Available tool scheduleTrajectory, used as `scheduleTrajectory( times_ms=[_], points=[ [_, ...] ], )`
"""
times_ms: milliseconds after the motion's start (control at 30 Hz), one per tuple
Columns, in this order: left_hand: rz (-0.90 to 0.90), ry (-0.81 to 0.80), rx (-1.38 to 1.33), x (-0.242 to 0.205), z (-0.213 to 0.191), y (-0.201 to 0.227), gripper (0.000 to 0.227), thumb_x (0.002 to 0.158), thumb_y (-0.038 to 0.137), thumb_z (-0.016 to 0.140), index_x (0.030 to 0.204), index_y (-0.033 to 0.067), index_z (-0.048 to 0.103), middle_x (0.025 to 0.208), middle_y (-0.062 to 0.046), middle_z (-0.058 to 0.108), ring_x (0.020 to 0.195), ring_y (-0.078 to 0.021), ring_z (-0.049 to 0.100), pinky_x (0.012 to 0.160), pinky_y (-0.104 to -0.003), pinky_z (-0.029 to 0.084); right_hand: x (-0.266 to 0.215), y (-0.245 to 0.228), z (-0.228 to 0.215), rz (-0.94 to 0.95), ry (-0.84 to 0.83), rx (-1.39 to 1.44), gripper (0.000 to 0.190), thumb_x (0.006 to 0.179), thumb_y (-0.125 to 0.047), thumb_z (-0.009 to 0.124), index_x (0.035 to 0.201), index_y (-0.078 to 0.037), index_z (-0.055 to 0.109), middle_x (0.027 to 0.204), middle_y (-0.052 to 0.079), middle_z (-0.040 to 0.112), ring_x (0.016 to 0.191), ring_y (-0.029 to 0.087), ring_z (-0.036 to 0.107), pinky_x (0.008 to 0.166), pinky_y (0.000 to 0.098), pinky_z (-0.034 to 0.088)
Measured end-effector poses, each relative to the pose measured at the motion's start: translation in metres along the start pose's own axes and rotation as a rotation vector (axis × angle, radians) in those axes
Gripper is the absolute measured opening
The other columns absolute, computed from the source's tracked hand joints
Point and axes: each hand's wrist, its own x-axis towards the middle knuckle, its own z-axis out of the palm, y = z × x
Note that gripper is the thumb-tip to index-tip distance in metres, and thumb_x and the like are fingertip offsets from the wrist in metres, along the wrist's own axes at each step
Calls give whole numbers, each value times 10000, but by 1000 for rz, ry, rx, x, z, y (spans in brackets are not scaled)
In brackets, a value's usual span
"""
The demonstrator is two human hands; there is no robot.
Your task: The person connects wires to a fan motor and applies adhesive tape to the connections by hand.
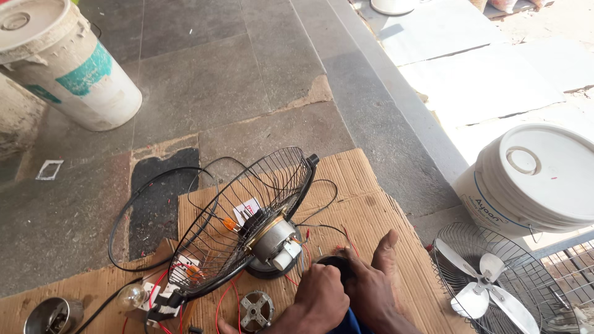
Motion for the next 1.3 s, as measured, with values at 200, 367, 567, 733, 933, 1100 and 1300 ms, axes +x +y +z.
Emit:
scheduleTrajectory(
  times_ms=[200,367,567,733,933,1100,1300],
  points=[
    [-57,98,-250,-28,-23,-16,138,861,123,674,869,16,762,861,-214,745,871,-371,727,821,-465,561,18,-20,-5,174,-149,-224,726,810,-135,634,1505,-250,458,1256,122,687,1024,354,714,945,445,536],
    [-276,81,-629,-57,-14,-34,228,840,170,729,1021,60,812,779,-96,782,699,-156,732,677,-325,582,39,-19,13,205,-106,-227,721,800,-111,635,1490,-230,465,1249,134,685,1055,366,693,907,481,542],
    [-255,189,-1199,-92,-2,-68,265,946,80,637,1162,-24,749,839,-49,717,662,-78,620,566,-241,530,39,3,20,-21,-167,-198,662,792,-115,676,1437,-171,537,1236,208,680,1059,428,670,919,496,525],
    [-112,261,-1139,-105,-5,-85,262,970,49,604,1184,-48,721,921,-59,726,731,-79,667,634,-236,574,-14,-12,-24,150,-287,228,352,962,-113,679,1310,-92,726,956,176,754,865,233,732,779,328,580],
    [-26,173,-1159,-109,-1,-82,286,1017,45,564,1256,-57,683,989,-80,702,789,-89,666,699,-241,584,-46,-68,-14,156,-774,781,564,874,-87,618,1432,-151,560,1140,-25,756,969,52,675,841,234,568],
    [-111,244,-1400,-106,1,-90,290,984,38,603,1259,-52,623,982,-103,718,799,-109,693,708,-271,610,-45,-60,-7,19,-649,677,372,912,-101,673,1269,4,698,1006,52,787,959,103,709,853,267,586],
    [-150,285,-1413,-101,13,-99,227,983,72,652,1153,-77,660,926,-99,744,764,-123,697,684,-282,609,-48,-42,4,135,-620,649,378,887,-143,724,1235,6,734,955,60,793,903,101,702,805,270,584]
  ],
)
